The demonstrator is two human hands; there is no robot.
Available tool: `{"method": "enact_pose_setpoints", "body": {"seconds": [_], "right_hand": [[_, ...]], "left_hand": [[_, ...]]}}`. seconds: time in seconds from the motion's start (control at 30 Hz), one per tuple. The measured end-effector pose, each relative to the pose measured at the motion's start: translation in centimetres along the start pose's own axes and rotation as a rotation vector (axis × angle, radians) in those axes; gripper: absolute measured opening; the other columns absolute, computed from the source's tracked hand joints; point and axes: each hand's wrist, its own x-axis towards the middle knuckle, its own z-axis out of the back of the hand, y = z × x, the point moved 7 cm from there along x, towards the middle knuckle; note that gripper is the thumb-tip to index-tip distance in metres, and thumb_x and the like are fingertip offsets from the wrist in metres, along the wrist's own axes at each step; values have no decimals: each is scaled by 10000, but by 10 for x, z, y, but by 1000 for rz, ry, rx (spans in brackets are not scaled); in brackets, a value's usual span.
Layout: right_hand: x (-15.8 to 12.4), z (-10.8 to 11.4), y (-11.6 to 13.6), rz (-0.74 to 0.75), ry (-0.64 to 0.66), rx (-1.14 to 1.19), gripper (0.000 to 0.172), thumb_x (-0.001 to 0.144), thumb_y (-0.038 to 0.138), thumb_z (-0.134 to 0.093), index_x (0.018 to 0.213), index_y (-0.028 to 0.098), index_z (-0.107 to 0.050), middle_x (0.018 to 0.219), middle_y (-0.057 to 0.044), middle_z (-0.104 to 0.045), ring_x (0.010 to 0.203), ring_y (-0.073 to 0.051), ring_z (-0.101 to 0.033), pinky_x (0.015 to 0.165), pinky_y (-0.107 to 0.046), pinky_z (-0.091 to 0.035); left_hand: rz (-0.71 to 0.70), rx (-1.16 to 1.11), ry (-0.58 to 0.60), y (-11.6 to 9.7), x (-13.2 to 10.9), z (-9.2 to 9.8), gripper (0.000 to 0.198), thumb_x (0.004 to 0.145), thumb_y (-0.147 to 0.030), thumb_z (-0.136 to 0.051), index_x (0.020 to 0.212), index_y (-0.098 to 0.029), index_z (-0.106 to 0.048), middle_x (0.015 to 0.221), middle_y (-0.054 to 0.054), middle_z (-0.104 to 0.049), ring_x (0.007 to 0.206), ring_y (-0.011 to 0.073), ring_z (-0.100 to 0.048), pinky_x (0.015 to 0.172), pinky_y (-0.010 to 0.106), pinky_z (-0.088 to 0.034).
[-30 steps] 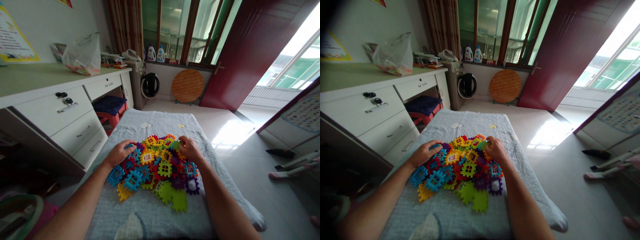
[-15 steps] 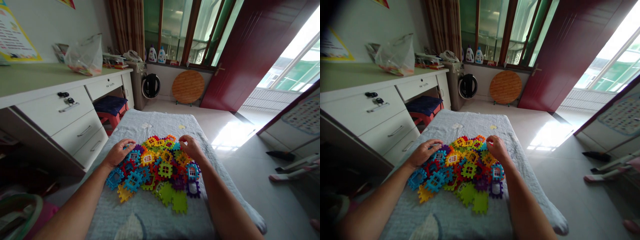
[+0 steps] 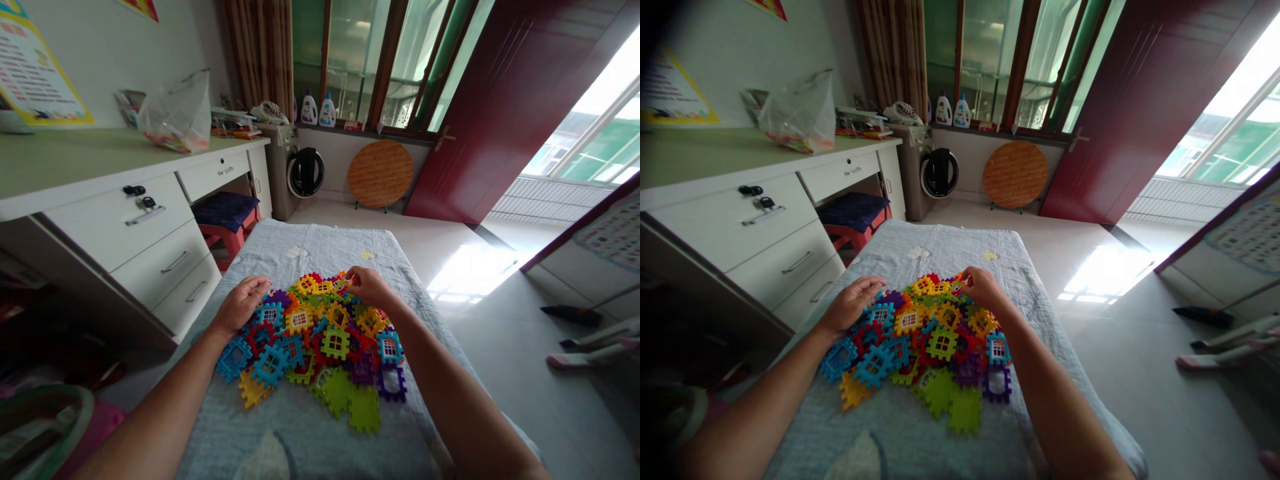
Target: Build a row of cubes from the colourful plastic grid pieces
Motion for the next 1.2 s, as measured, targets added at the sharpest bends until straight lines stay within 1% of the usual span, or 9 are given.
{"method": "enact_pose_setpoints", "body": {"seconds": [0.17, 0.27, 0.4, 0.53, 0.7, 0.83, 0.97, 1.1, 1.2], "right_hand": [[0, 36, -43, -63, -180, 242, 159, 696, 280, -586, 801, 162, -601, 599, 49, -493, 525, -85, -410, 515, -220, -316], [-4, 58, -67, -108, -329, 109, 132, 693, 260, -570, 786, 171, -601, 594, 46, -488, 538, -95, -416, 532, -226, -322], [-14, 59, -75, -99, -374, -112, 113, 710, 201, -539, 786, 183, -622, 698, 10, -538, 613, -117, -473, 609, -243, -366], [-20, 41, -71, -32, -322, -260, 169, 740, 144, -515, 822, 195, -653, 826, -35, -581, 790, -160, -533, 745, -271, -400], [-21, 16, -79, 45, -57, -152, 122, 721, 220, -616, 803, 186, -700, 874, -41, -632, 800, -158, -570, 810, -285, -425], [-23, 28, -84, -22, -84, -62, 153, 752, 235, -593, 842, 170, -699, 884, -51, -639, 762, -154, -576, 732, -279, -445], [-35, 45, -32, 77, -69, 19, 132, 770, 258, -608, 852, 178, -675, 909, -47, -625, 814, -156, -573, 751, -291, -445], [-67, 18, 65, 422, 302, 60, 258, 727, 374, -700, 912, 211, -627, 934, -19, -617, 860, -158, -555, 792, -292, -440], [-84, -6, 100, 496, 319, -148, 441, 649, 440, -743, 977, 192, -586, 951, -60, -589, 852, -203, -522, 760, -341, -439]], "left_hand": [[17, 17, 1, 4, 0, -2, 450, 848, -553, -448, 1002, -183, -654, 1093, 65, -663, 1064, 230, -586, 963, 322, -434], [22, 21, 7, 7, 1, -3, 456, 850, -561, -442, 1009, -188, -653, 1091, 58, -670, 1069, 229, -587, 969, 312, -428], [44, 48, 40, 6, 0, -5, 450, 842, -571, -442, 1004, -208, -653, 1088, 49, -682, 1077, 237, -586, 985, 319, -413], [55, 57, 58, 3, -1, -5, 454, 835, -570, -442, 990, -206, -663, 1072, 50, -695, 1063, 239, -592, 981, 322, -419], [62, 57, 64, 3, 0, -5, 457, 827, -568, -446, 999, -209, -671, 1080, 44, -698, 1056, 238, -592, 974, 317, -428], [51, 59, 70, 4, 0, -6, 457, 834, -565, -445, 1006, -204, -665, 1081, 47, -694, 1057, 239, -590, 968, 314, -428], [37, 67, 76, 4, -1, -6, 440, 841, -554, -446, 1005, -208, -664, 1066, 37, -695, 1043, 231, -599, 958, 302, -429], [35, 79, 78, 3, -1, -7, 451, 837, -560, -444, 1003, -205, -666, 1074, 44, -693, 1048, 236, -597, 962, 308, -428], [30, 89, 72, 3, -1, -6, 449, 837, -559, -445, 1001, -202, -665, 1074, 47, -691, 1051, 236, -596, 965, 311, -427]]}}
